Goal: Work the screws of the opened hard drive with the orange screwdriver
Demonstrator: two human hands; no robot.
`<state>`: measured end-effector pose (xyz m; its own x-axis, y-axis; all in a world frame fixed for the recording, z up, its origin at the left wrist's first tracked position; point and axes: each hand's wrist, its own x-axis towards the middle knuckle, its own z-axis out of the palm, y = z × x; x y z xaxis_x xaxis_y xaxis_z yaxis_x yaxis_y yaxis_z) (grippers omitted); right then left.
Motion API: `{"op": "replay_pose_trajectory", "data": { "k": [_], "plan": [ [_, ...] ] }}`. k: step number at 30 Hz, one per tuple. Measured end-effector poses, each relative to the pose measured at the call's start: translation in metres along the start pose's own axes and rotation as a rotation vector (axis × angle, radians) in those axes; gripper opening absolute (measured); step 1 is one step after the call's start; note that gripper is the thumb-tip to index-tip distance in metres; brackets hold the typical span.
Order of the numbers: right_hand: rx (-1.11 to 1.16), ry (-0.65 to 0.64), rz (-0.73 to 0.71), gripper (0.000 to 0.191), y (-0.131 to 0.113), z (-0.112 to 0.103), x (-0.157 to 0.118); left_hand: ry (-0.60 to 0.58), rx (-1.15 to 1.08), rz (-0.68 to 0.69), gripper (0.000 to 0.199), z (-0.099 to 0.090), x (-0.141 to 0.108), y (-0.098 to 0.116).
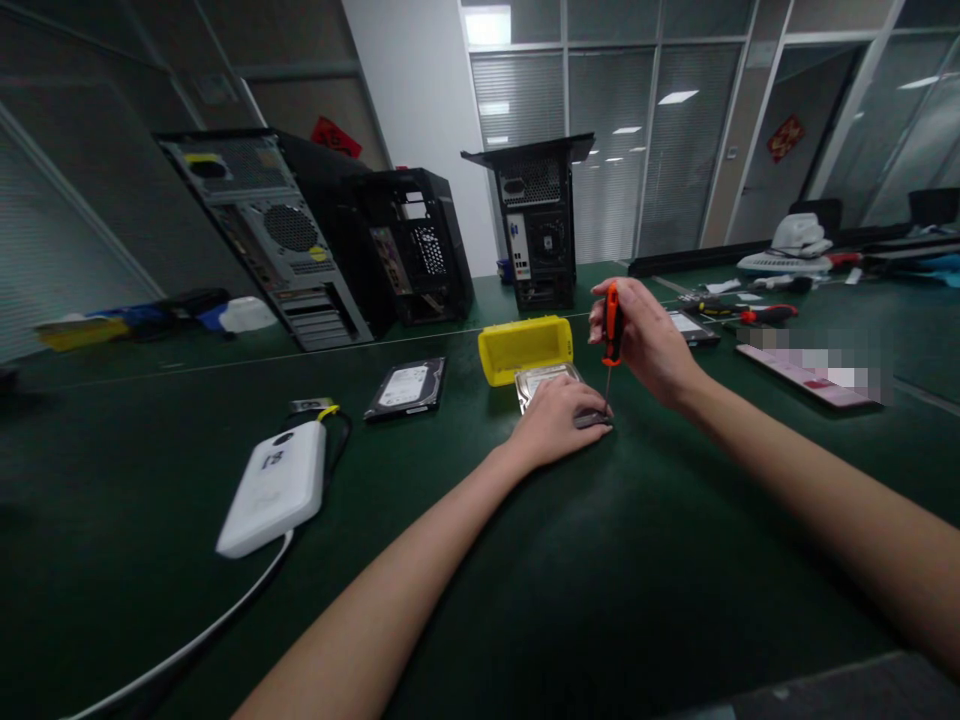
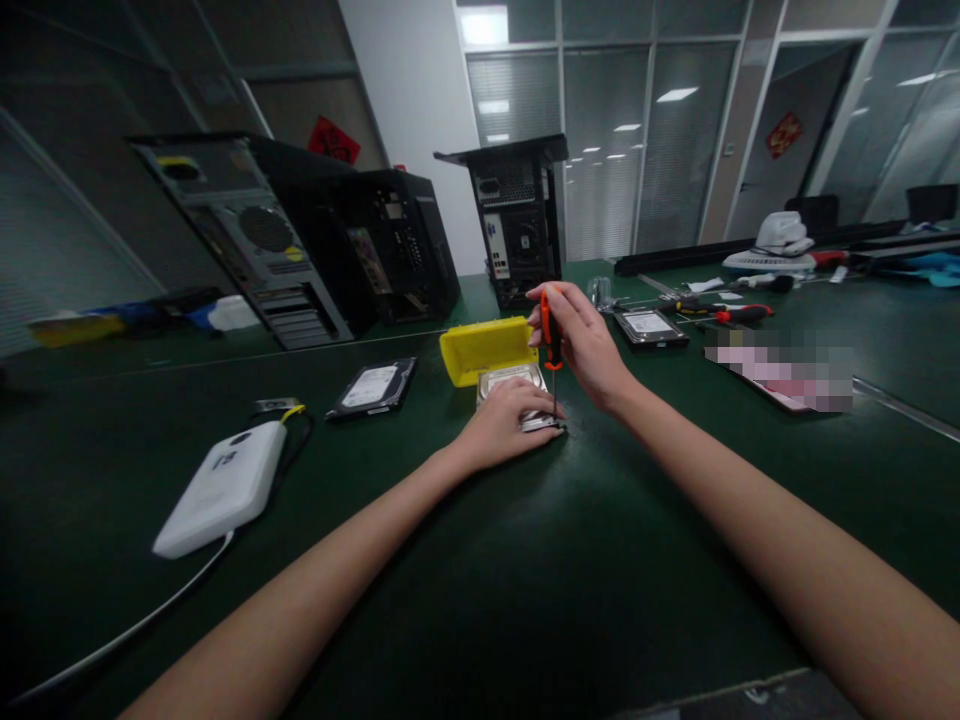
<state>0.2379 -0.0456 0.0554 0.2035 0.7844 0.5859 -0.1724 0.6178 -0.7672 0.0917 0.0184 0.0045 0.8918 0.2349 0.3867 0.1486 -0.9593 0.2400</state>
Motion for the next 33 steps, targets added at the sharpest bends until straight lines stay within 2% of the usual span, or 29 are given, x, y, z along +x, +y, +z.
{"op": "replay_pose_trajectory", "data": {
  "k": [5,15,21,29,33],
  "plan": [
    [0.019,0.018,-0.016,0.026,0.0011,-0.0012,0.0018,-0.005,-0.008,0.006,0.018,-0.0008,0.0002,-0.0002],
    [-0.049,-0.109,-0.036,0.027,-0.0019,-0.0009,0.0008,0.002,0.001,0.014,0.018,0.0002,0.0008,0.0000],
    [-0.169,-0.112,-0.123,0.042,-0.0020,-0.0037,0.0010,-0.001,0.002,0.005,0.017,0.0000,0.0004,0.0000],
    [-0.188,-0.095,-0.083,0.030,-0.0002,-0.0060,0.0015,0.010,-0.009,0.019,0.017,0.0009,-0.0006,-0.0015],
    [-0.124,-0.086,-0.076,0.028,0.0005,-0.0025,0.0004,0.009,-0.003,0.014,0.018,0.0008,-0.0007,-0.0011]
  ]
}}
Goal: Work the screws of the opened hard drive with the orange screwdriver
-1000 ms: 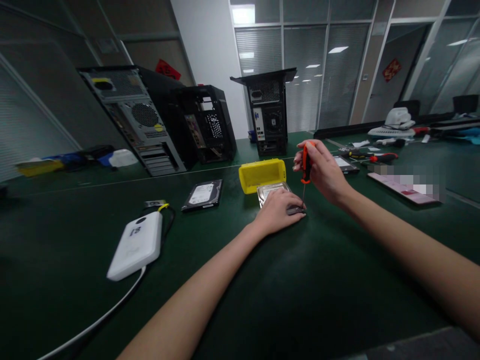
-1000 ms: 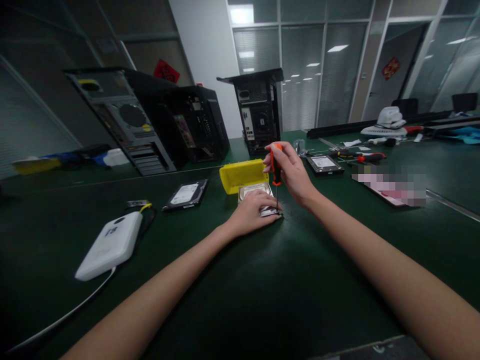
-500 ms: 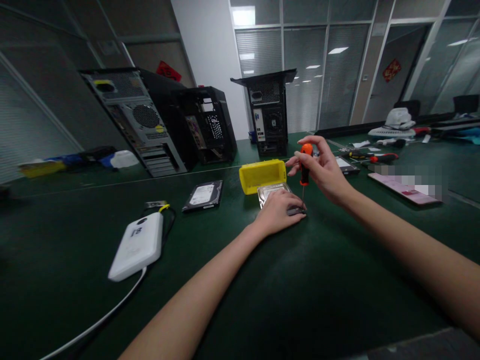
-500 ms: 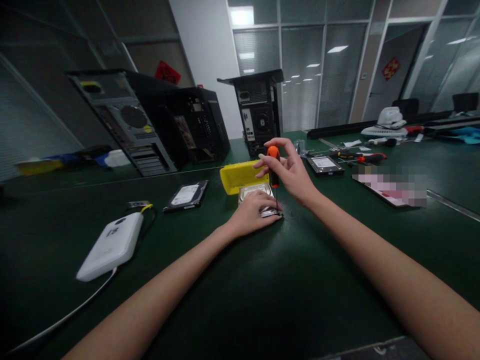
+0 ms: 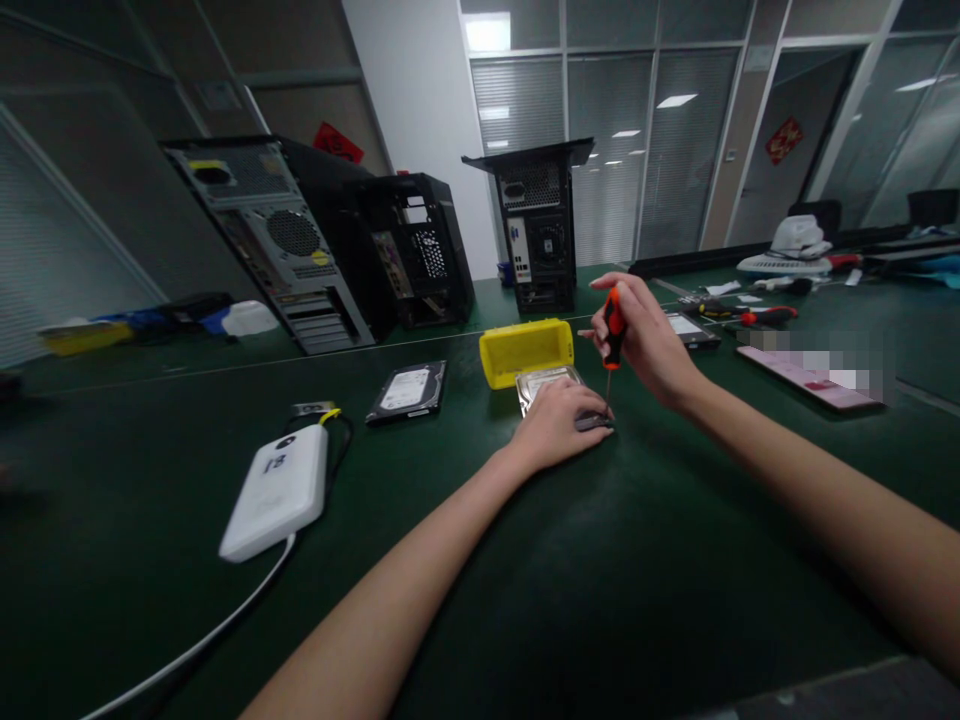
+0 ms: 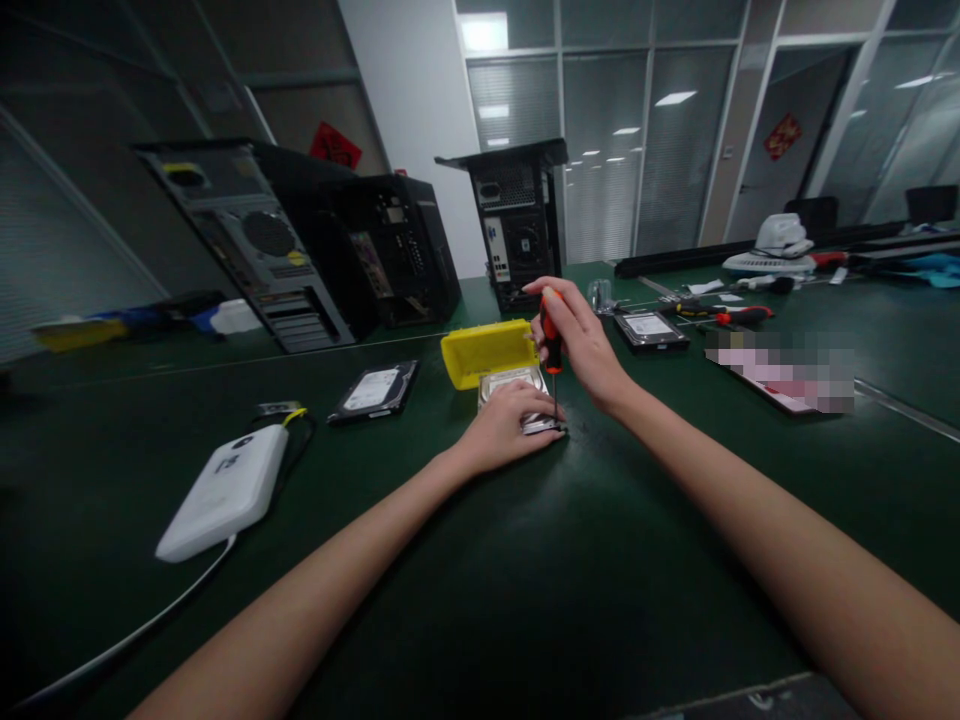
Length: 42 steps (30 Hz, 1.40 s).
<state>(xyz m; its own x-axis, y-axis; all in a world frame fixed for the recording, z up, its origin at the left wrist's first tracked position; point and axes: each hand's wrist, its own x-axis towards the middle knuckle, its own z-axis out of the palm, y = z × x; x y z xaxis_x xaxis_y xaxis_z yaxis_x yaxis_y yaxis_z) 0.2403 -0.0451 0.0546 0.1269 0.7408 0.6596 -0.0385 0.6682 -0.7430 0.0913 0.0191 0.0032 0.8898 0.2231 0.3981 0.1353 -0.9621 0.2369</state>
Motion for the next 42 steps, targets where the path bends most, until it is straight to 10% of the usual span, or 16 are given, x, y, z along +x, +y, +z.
{"op": "replay_pose_trajectory", "data": {
  "k": [24,42],
  "plan": [
    [0.216,0.069,0.113,0.027,0.000,-0.009,0.003,0.009,-0.012,-0.019,0.016,0.001,-0.002,-0.001],
    [-0.039,0.034,-0.009,0.029,-0.007,-0.005,0.000,-0.005,-0.019,-0.014,0.017,0.001,-0.001,0.000]
  ]
}}
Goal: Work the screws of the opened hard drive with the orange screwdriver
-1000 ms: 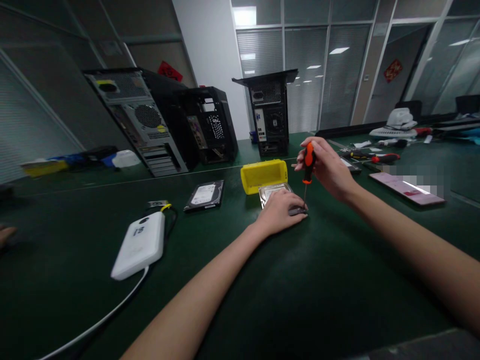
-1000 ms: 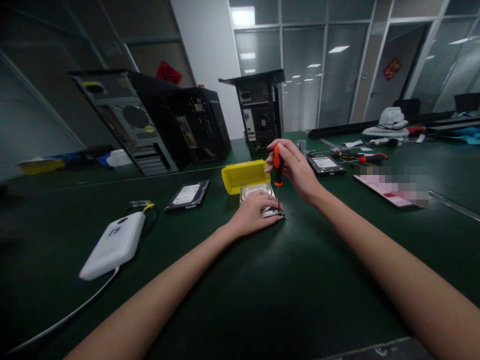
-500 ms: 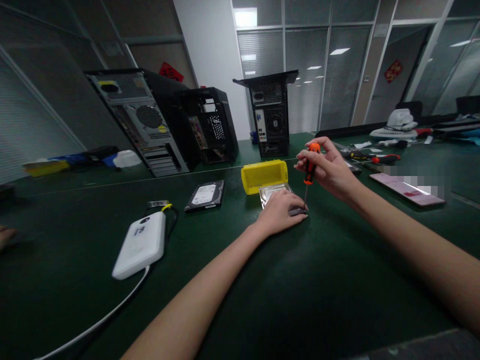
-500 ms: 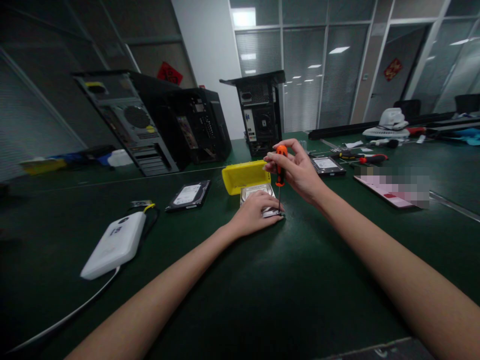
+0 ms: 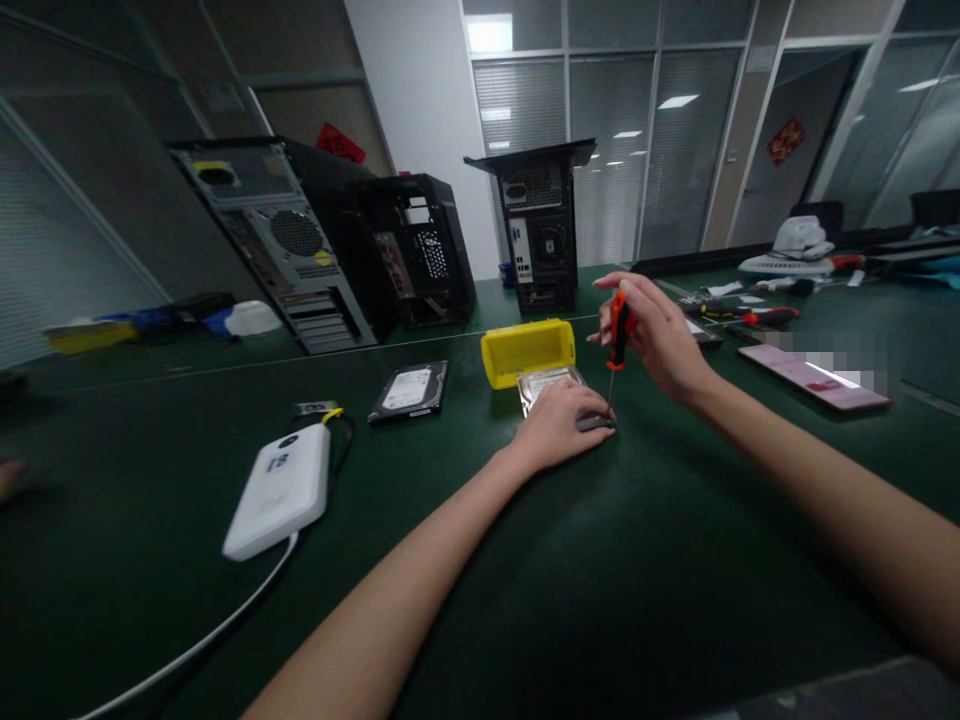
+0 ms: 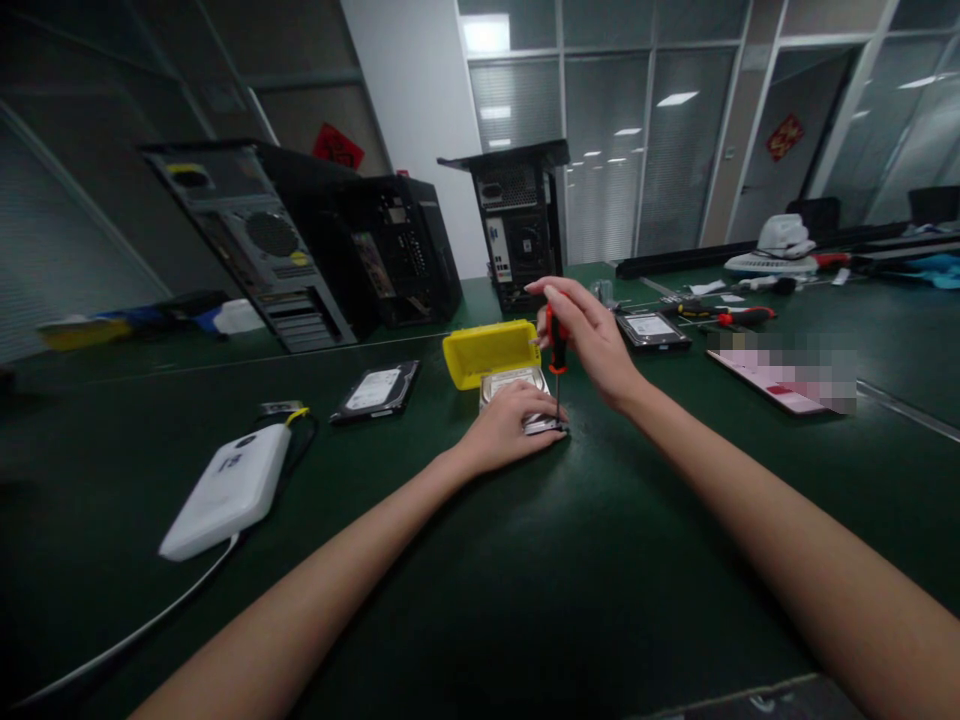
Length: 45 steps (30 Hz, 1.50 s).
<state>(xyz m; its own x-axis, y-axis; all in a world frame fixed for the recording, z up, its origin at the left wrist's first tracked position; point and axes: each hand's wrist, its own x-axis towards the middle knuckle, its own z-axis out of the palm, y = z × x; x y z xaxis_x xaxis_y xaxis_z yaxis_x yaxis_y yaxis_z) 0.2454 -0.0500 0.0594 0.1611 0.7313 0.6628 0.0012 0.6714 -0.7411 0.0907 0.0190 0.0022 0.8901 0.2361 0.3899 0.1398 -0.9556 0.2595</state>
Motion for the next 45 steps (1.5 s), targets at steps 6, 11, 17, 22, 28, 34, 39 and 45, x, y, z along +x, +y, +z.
{"op": "replay_pose_trajectory", "data": {
  "k": [6,11,17,22,28,34,39,45],
  "plan": [
    [-0.002,-0.020,0.005,0.032,0.0009,0.0009,-0.0009,0.001,-0.001,-0.008,0.017,0.0000,-0.0003,0.0002],
    [-0.004,-0.023,-0.012,0.024,0.0015,-0.0009,-0.0012,-0.003,-0.006,-0.004,0.018,-0.0005,-0.0002,0.0005],
    [0.052,-0.017,0.013,0.024,0.0015,-0.0020,0.0003,-0.012,0.001,-0.010,0.018,-0.0008,0.0001,0.0007],
    [0.040,-0.045,0.020,0.027,0.0031,-0.0016,0.0004,-0.001,0.006,0.001,0.018,-0.0007,0.0000,0.0001],
    [-0.048,-0.005,-0.008,0.029,0.0041,0.0020,-0.0021,-0.009,0.009,-0.006,0.018,-0.0002,0.0001,0.0000],
    [0.000,-0.034,-0.004,0.030,0.0043,0.0055,-0.0023,-0.013,0.011,-0.015,0.019,-0.0008,0.0006,0.0007],
    [0.049,-0.062,0.031,0.033,0.0063,0.0036,-0.0033,-0.012,0.017,-0.005,0.018,-0.0008,0.0003,0.0008],
    [0.002,-0.056,0.008,0.028,0.0043,-0.0014,-0.0027,0.003,0.010,0.011,0.018,-0.0003,-0.0004,0.0002]
  ]
}}
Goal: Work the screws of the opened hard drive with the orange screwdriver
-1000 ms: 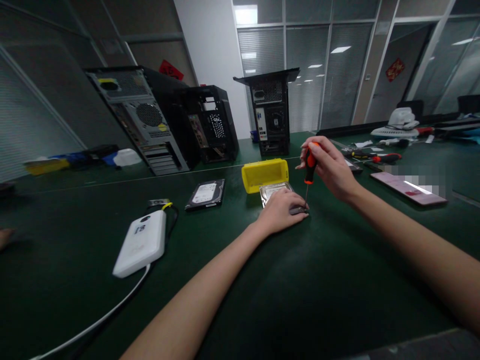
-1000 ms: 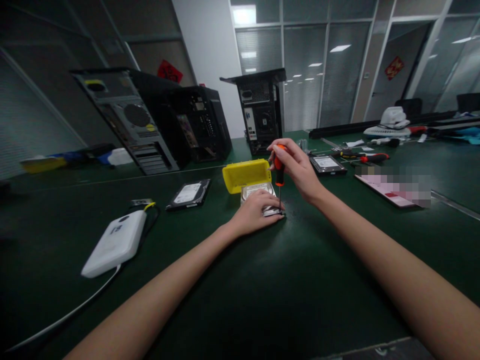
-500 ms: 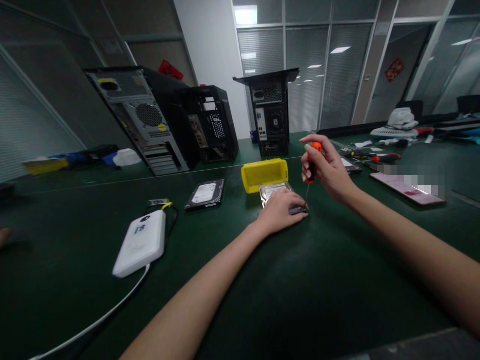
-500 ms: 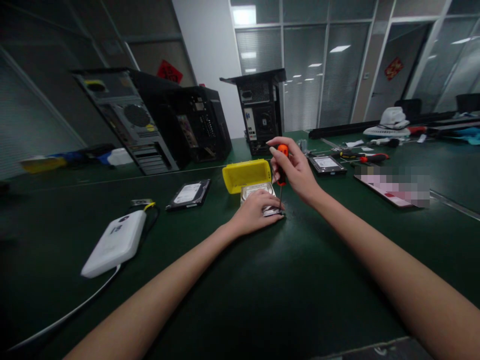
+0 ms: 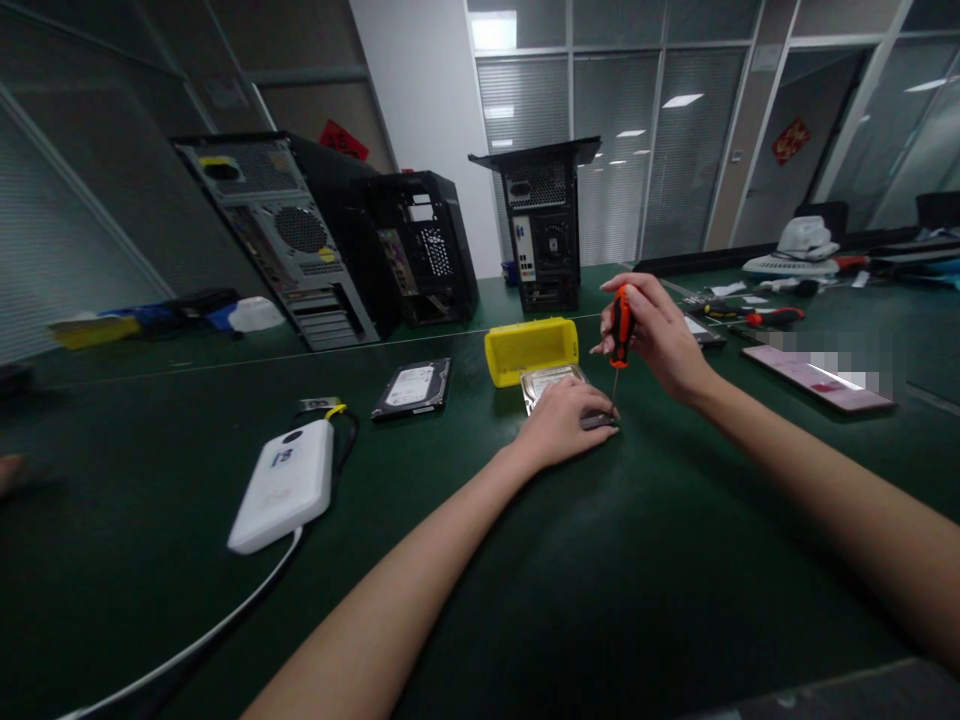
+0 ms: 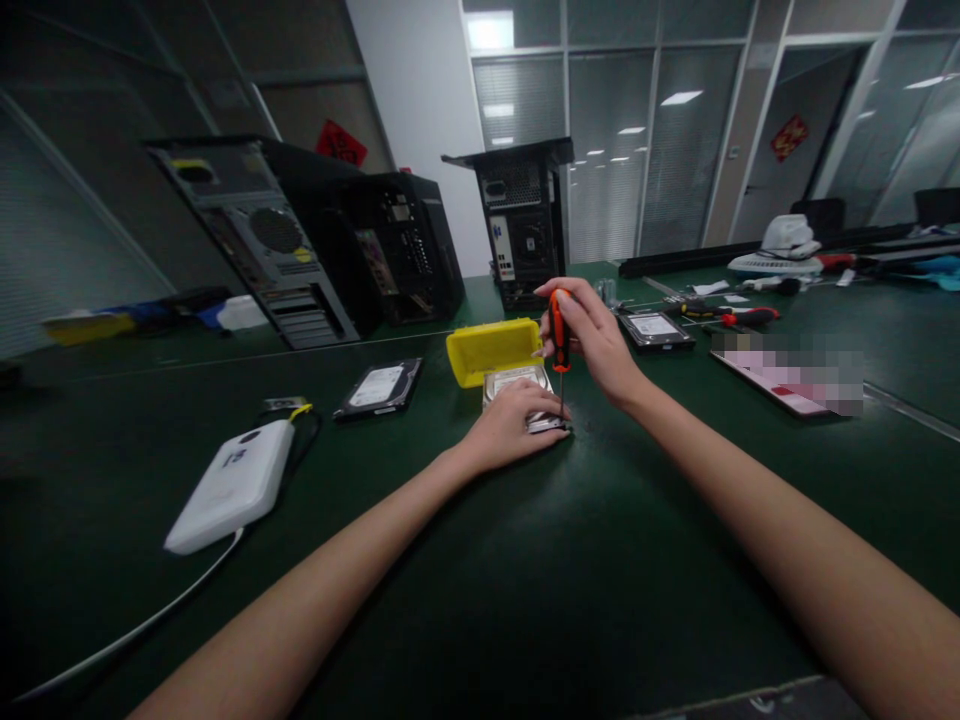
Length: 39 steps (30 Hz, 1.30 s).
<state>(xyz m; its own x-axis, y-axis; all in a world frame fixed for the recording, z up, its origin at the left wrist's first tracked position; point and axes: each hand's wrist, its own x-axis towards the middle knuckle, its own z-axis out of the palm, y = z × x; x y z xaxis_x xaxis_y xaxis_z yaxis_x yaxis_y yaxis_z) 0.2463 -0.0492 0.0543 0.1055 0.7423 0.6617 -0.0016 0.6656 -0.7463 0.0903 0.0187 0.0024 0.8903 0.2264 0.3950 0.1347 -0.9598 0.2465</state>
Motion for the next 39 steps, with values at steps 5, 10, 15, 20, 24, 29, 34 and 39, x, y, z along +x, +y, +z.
{"op": "replay_pose_trajectory", "data": {
  "k": [5,10,15,20,24,29,34,39],
  "plan": [
    [-0.013,0.042,-0.002,0.023,-0.0014,-0.0019,0.0008,0.004,-0.010,0.013,0.018,0.0002,0.0002,-0.0009],
    [0.015,0.032,-0.015,0.021,-0.0007,-0.0013,0.0022,0.003,-0.007,0.011,0.018,0.0007,0.0003,-0.0012],
    [-0.005,-0.002,-0.026,0.022,0.0002,0.0003,0.0018,-0.001,-0.001,-0.006,0.017,0.0007,0.0004,-0.0003],
    [-0.088,0.015,-0.082,0.025,0.0004,0.0015,0.0001,0.002,0.004,0.001,0.017,0.0008,0.0002,-0.0006],
    [-0.105,0.017,-0.089,0.023,0.0004,0.0016,0.0002,0.006,-0.001,0.006,0.018,0.0011,-0.0003,-0.0015],
    [-0.090,0.010,-0.084,0.026,0.0000,0.0025,-0.0011,0.008,-0.001,-0.002,0.018,0.0011,-0.0002,-0.0011],
    [-0.059,0.008,-0.066,0.028,-0.0007,0.0012,-0.0009,0.012,-0.005,0.001,0.018,0.0001,-0.0001,-0.0003],
    [-0.037,0.038,-0.046,0.024,0.0001,-0.0027,0.0016,0.018,-0.004,0.006,0.017,-0.0002,0.0002,-0.0001]
  ]
}}
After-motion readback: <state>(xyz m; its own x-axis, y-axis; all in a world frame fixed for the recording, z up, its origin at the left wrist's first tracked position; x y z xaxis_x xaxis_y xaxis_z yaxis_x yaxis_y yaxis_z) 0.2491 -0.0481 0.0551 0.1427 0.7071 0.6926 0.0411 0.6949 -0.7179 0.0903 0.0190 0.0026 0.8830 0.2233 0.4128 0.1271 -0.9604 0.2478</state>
